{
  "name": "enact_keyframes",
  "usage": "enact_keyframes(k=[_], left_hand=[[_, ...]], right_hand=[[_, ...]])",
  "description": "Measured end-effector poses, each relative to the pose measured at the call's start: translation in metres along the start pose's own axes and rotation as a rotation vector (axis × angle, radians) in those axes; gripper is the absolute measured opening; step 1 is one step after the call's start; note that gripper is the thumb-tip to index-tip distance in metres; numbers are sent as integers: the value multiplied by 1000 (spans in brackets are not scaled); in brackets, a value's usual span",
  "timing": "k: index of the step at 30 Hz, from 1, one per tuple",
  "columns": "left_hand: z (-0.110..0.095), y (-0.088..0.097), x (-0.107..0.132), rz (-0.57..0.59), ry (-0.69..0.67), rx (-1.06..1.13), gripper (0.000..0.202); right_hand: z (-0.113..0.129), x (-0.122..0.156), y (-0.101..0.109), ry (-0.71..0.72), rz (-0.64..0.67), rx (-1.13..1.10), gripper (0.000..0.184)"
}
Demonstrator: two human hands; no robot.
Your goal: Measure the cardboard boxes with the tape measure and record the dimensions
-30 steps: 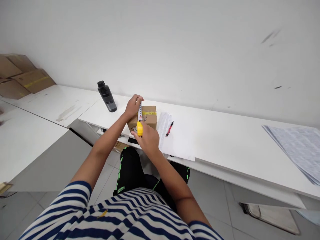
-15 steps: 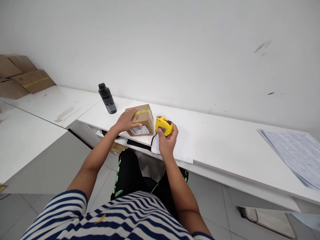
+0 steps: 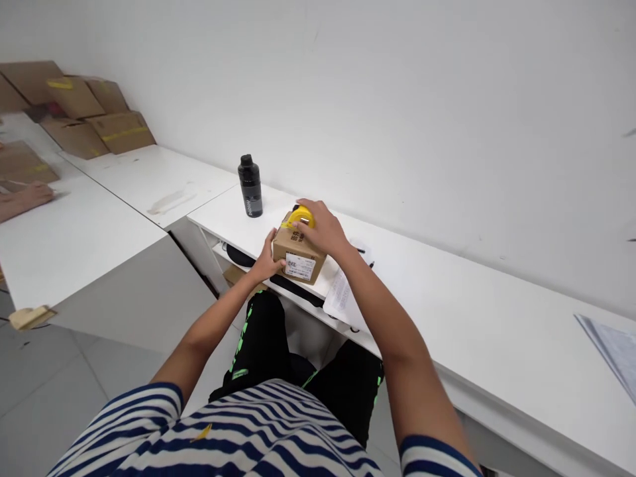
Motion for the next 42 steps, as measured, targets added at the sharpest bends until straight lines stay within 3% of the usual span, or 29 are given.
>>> enact_keyframes(k=[3,6,9,15,21,27,30,42], left_hand=[[-17,15,-12,-241,120,182,87],[-22,1,-24,-167,280,400,65],[-27,-11,-29,-134,234,529,64],[-25,-8,-21,-322,126,486,49],[-26,-10,-18,-318,215,451,45],[-24,-7,-19,-301,258,376,44],[-26,-4,-22,-317,247,325,43],[-42,2,-25,-277,212,204,40]], right_hand=[[2,-17,-21,53,137,128,48],[1,-23,-32,84,167,142,49],[3,-26,-38,100,208,175,47],[12,-22,-38,147,303,243,47],[-5,-3,-13,120,314,279,53],[-49,35,42,22,280,222,50],[-65,54,60,-23,235,197,52],[-69,59,58,-57,202,190,51]])
Point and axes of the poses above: each hand's wrist, its own x-axis away from the middle knuckle, its own y-axis out of the back of the hand, z = x × y, the point moved 8 cm from there along -x, towards the middle knuckle, and after that the axes turned 3 degrees about z, right-handed, at the moved point
